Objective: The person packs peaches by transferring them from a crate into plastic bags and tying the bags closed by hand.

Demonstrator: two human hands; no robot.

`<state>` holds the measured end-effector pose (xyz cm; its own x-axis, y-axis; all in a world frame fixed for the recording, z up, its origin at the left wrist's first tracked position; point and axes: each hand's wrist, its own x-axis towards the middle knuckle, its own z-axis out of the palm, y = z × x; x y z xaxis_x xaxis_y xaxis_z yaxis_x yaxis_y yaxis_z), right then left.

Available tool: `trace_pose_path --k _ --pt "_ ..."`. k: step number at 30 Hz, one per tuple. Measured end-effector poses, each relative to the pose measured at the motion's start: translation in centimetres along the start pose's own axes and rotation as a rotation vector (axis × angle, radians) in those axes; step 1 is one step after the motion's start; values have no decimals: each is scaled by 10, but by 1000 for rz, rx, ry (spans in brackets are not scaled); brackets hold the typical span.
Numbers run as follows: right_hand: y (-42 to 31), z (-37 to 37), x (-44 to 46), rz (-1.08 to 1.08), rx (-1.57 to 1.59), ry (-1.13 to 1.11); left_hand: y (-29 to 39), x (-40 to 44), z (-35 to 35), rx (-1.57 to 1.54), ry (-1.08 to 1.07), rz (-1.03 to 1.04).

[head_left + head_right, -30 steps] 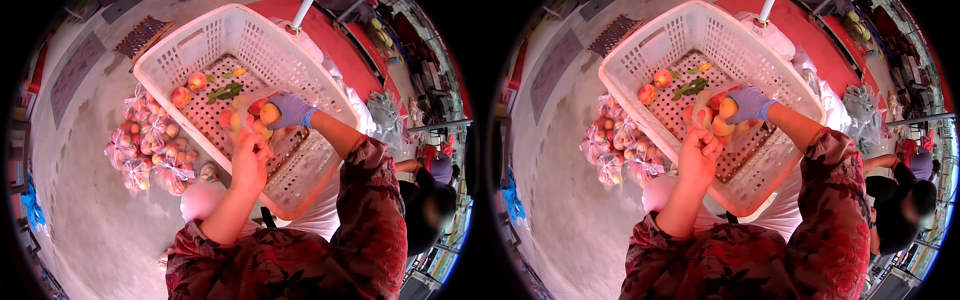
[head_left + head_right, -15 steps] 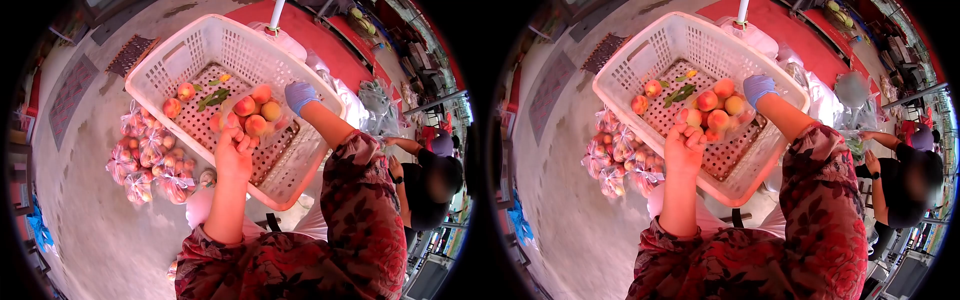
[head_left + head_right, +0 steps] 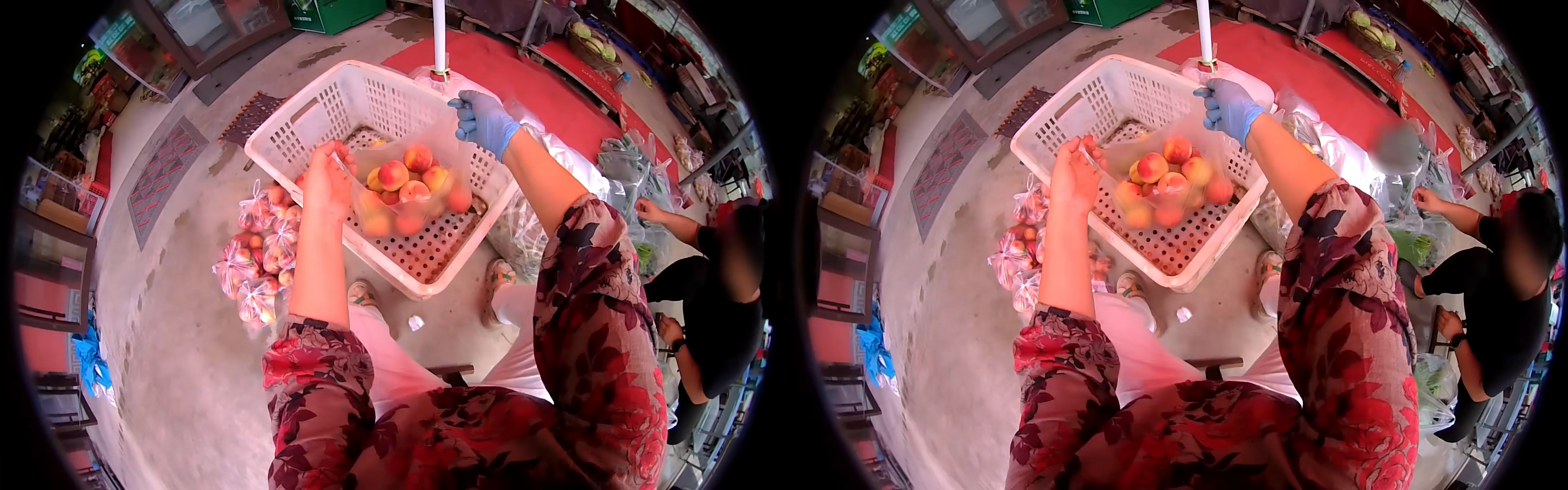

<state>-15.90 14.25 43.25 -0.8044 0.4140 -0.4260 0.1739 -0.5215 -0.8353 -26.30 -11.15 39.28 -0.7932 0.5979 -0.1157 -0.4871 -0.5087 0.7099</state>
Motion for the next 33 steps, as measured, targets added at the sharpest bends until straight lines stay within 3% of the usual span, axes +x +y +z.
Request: trace_pose_path --k 7,11,12,14,15,16,18,20,22,25,26,32,33 --pt "-61 8 -125 -385 78 -190 79 -53 71 63 -358 134" --pt "-92 -10 -189 -587 209 -465 122 -101 120 52 -653 247" --pt "-103 -24 -191 -639 195 -729 129 -113 131 34 -685 310" --pt "-113 -7 -231 -839 206 -513 143 -129 154 -40 -748 351" --pt "-124 -16 -235 -882 165 -768 150 -129 159 -69 -830 302" --pt "-129 -10 -250 -803 216 -850 159 -126 162 -97 -914 248" --pt "-130 -7 -267 -851 266 -653 160 -123 168 -146 -1021 107" --pt "-135 -17 -274 -780 222 -551 145 -130 179 -200 -1074 -56" --pt "-121 -21 -293 -648 26 -301 113 -141 187 -175 -1042 -153" --pt "-94 -69 -259 -416 -43 -331 36 -169 193 -160 -900 -229" --pt "-61 -47 -294 -476 -173 -13 10 -179 191 -183 -862 -296" --pt "68 -144 -266 -281 -13 -103 -138 -206 135 -110 -691 -543" --pt "-34 -102 -183 -220 9 -64 -79 -94 178 -154 -616 -568"
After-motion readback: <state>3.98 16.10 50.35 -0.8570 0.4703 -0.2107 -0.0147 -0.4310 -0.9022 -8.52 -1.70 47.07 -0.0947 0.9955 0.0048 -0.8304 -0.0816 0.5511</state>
